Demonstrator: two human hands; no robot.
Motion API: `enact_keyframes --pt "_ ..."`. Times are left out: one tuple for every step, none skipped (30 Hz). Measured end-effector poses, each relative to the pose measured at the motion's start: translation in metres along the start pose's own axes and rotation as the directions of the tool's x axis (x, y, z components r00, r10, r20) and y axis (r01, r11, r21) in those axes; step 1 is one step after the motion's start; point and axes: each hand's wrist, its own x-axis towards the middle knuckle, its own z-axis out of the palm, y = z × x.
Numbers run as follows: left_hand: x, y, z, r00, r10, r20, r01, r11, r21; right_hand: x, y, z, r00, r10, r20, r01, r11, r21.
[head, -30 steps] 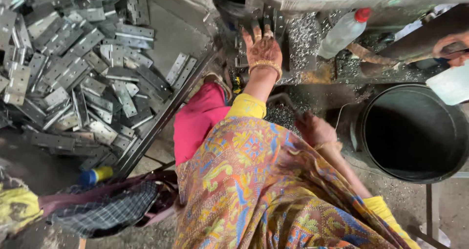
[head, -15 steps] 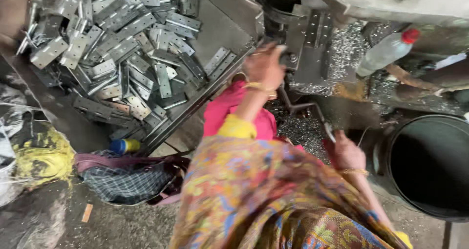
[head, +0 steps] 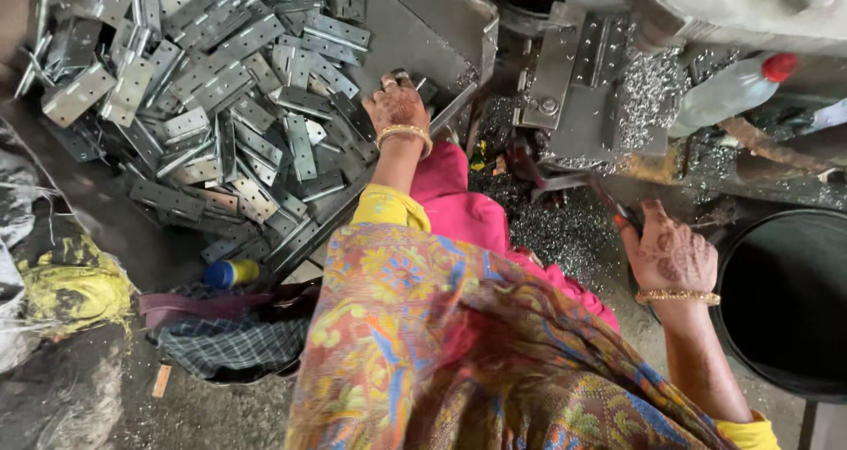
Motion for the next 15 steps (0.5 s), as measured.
enact_keyframes --pt "-0.003 0.002 -0.006 1.000 -0.001 -0.028 0.001 1.000 -0.008 -0.001 0.001 0.002 1.000 -0.011 -0.023 0.011 1.000 -0.020" --pt "-0.008 0.003 -0.008 0.998 -0.003 -0.056 0.002 1.000 -0.017 -0.005 0.002 0.003 0.999 -0.023 -0.045 0.021 0.999 -0.041" --pt "-0.009 0.002 -0.010 1.000 -0.023 -0.011 0.023 0.999 -0.022 -0.004 0.001 0.003 1.000 -0.002 -0.013 0.001 0.999 -0.038" --pt "-0.010 0.001 -0.010 0.998 -0.043 0.035 0.044 0.999 -0.027 -0.005 0.001 0.001 1.000 0.019 0.020 -0.018 0.999 -0.036" --pt "-0.006 0.003 -0.011 0.996 -0.054 0.071 0.056 0.998 -0.032 -0.004 0.000 -0.001 0.998 0.048 0.043 -0.047 0.998 -0.031" --pt "-0.004 0.005 -0.009 0.998 -0.055 0.044 0.058 0.996 -0.066 -0.001 -0.002 -0.002 0.998 0.049 0.042 -0.048 0.999 -0.025" --pt "-0.009 0.008 -0.004 0.998 -0.052 0.025 0.055 0.994 -0.100 -0.001 -0.002 -0.003 0.997 0.056 0.047 -0.055 0.998 -0.022" --pt "-0.012 0.010 0.001 0.999 -0.050 0.006 0.050 0.990 -0.134 -0.001 -0.002 -0.004 0.997 0.062 0.052 -0.061 0.998 -0.019" --pt "-0.013 0.011 0.003 0.997 -0.065 -0.030 0.059 0.984 -0.168 -0.002 -0.002 -0.005 0.996 0.065 0.061 -0.065 0.998 -0.011" --pt "-0.016 0.010 0.004 0.995 -0.081 -0.064 0.066 0.977 -0.203 -0.003 -0.003 -0.006 0.995 0.068 0.069 -0.068 0.998 -0.002" --pt "-0.019 0.009 0.003 0.990 -0.099 -0.096 0.074 0.968 -0.240 -0.004 -0.003 -0.007 0.994 0.070 0.079 -0.070 0.998 0.005" --pt "-0.021 0.008 -0.001 0.987 -0.095 -0.130 0.058 0.963 -0.262 -0.005 -0.003 -0.007 0.994 0.064 0.087 -0.066 0.998 0.023" --pt "-0.021 0.011 -0.009 0.982 -0.085 -0.169 0.034 0.958 -0.286 -0.005 -0.001 -0.008 0.994 0.063 0.091 -0.067 0.997 0.041" --pt "-0.022 0.018 -0.020 0.975 -0.076 -0.206 0.009 0.951 -0.308 -0.004 0.000 -0.009 0.994 0.063 0.094 -0.069 0.996 0.060" --pt "-0.024 0.030 -0.031 0.988 -0.036 -0.148 -0.011 0.952 -0.305 -0.004 -0.001 -0.009 0.993 0.065 0.103 -0.072 0.995 0.069"
